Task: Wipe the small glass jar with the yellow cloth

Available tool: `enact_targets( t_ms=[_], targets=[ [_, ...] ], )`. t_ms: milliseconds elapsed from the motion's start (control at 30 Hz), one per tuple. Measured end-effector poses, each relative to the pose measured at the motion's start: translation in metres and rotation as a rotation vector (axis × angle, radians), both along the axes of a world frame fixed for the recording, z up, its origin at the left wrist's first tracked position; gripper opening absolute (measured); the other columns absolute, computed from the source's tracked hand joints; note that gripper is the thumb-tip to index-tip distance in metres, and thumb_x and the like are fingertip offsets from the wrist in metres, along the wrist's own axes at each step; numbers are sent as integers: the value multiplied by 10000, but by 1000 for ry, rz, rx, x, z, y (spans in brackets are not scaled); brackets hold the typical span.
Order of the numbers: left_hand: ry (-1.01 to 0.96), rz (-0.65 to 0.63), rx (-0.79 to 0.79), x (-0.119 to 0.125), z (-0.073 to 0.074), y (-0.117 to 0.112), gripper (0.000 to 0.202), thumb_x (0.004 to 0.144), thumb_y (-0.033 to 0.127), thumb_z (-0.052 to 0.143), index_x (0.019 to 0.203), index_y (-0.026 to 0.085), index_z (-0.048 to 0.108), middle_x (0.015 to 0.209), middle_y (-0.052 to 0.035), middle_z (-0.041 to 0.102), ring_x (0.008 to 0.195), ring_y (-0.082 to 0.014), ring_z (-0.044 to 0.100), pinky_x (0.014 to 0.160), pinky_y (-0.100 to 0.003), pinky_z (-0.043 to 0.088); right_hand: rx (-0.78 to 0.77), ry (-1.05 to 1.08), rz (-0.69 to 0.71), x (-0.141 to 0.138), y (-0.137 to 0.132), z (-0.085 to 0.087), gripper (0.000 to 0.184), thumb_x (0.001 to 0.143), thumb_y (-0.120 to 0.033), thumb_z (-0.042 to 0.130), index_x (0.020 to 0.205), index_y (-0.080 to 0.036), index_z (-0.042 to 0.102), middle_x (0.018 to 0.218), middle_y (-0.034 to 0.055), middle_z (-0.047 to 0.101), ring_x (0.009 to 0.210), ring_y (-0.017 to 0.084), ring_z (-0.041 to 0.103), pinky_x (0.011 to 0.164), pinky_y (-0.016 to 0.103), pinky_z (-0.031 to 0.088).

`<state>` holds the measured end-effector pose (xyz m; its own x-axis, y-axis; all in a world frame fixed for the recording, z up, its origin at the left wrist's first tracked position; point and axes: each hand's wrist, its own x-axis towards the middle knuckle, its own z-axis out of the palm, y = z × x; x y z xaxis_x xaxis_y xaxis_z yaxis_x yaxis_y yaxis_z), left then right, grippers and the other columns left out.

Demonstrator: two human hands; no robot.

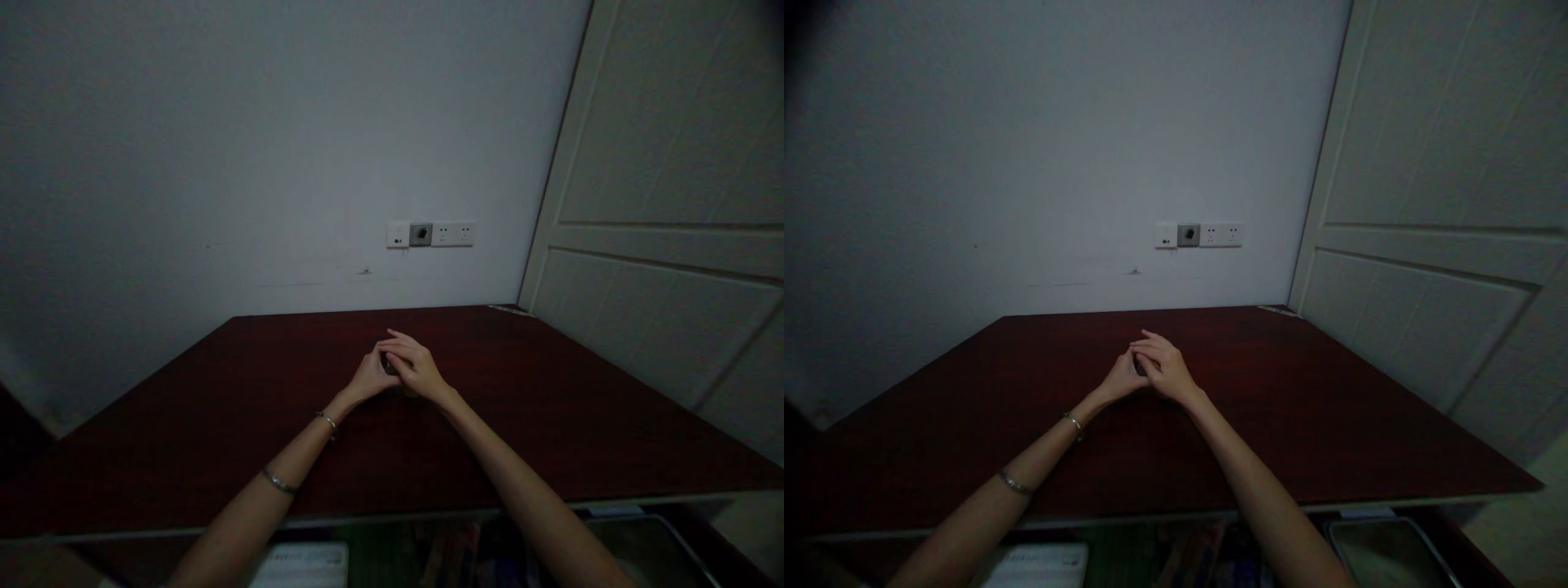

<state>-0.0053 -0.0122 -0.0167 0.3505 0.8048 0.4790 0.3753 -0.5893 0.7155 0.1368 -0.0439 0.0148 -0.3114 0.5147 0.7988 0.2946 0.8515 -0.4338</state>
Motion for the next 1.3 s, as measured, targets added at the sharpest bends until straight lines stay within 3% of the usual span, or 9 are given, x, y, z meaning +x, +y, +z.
enact_targets(
  t_ms=[100, 300, 433, 567, 633, 767, 900, 1133, 1300],
  targets=[
    [34, 17, 16, -1, 3, -3, 722, 543, 360, 755, 1167, 147, 459, 1004, -83, 629, 867, -221, 605, 756, -332, 480, -89, 118, -13, 1, 5, -1, 251, 843, -271, 491, 1024, -248, 664, 1076, 42, 661, 1159, 205, 503, 997, 402, 381],
    [36, -100, 29, 2, 15, -15, 833, 493, 398, 791, 1208, 160, 437, 1080, -93, 611, 948, -233, 590, 827, -340, 466, -333, 334, -16, 11, 17, -2, 260, 826, -345, 509, 955, -209, 690, 1023, 75, 681, 1006, 230, 607, 924, 406, 438],
    [28, -84, 4, 4, 13, -13, 823, 500, 344, 791, 1216, 148, 435, 1062, -95, 622, 939, -236, 594, 816, -344, 473, -176, 207, -18, 11, 8, 1, 249, 837, -315, 501, 990, -231, 678, 1062, 58, 668, 1118, 221, 542, 975, 402, 399],
    [21, -114, -20, 4, 6, -5, 552, 577, 270, 728, 1083, 134, 553, 1017, -87, 637, 915, -227, 602, 797, -330, 481, 0, -19, 8, 6, -4, 4, 242, 837, -283, 501, 1005, -258, 673, 1035, 35, 680, 1173, 221, 497, 1018, 429, 355],
    [16, -130, -21, 3, 6, -4, 543, 585, 284, 724, 1079, 130, 560, 1019, -89, 638, 912, -226, 603, 794, -328, 482, -4, -32, -4, 5, -4, 4, 242, 837, -278, 498, 1002, -262, 674, 1034, 33, 680, 1164, 222, 505, 1011, 430, 365],
    [41, -119, 2, 1, 10, -9, 826, 513, 372, 779, 1234, 154, 441, 1079, -93, 621, 948, -243, 595, 820, -346, 470, -174, 146, -52, 8, 5, 0, 245, 836, -306, 492, 973, -242, 684, 1037, 49, 678, 1099, 224, 556, 956, 407, 419],
    [98, -137, 12, 1, 12, -13, 909, 476, 413, 791, 1264, 164, 412, 1104, -107, 608, 972, -260, 587, 850, -367, 455, -357, 211, -39, 14, 16, -4, 265, 819, -346, 500, 928, -208, 698, 981, 68, 695, 965, 229, 625, 901, 401, 454],
    [10, -110, -35, 4, 9, -8, 792, 520, 374, 776, 1201, 140, 446, 1064, -103, 614, 942, -246, 587, 825, -368, 461, -97, 74, -52, 9, 1, 4, 256, 845, -283, 482, 1022, -251, 663, 1066, 40, 667, 1154, 213, 512, 990, 415, 382],
    [-221, -231, -127, 9, 9, -6, 678, 545, 337, 767, 1119, 115, 482, 1078, -107, 596, 979, -226, 566, 859, -346, 441, -43, 54, 3, 9, -6, 10, 261, 847, -295, 487, 1050, -273, 648, 1090, 26, 657, 1195, 213, 473, 1031, 440, 332]
  ],
)
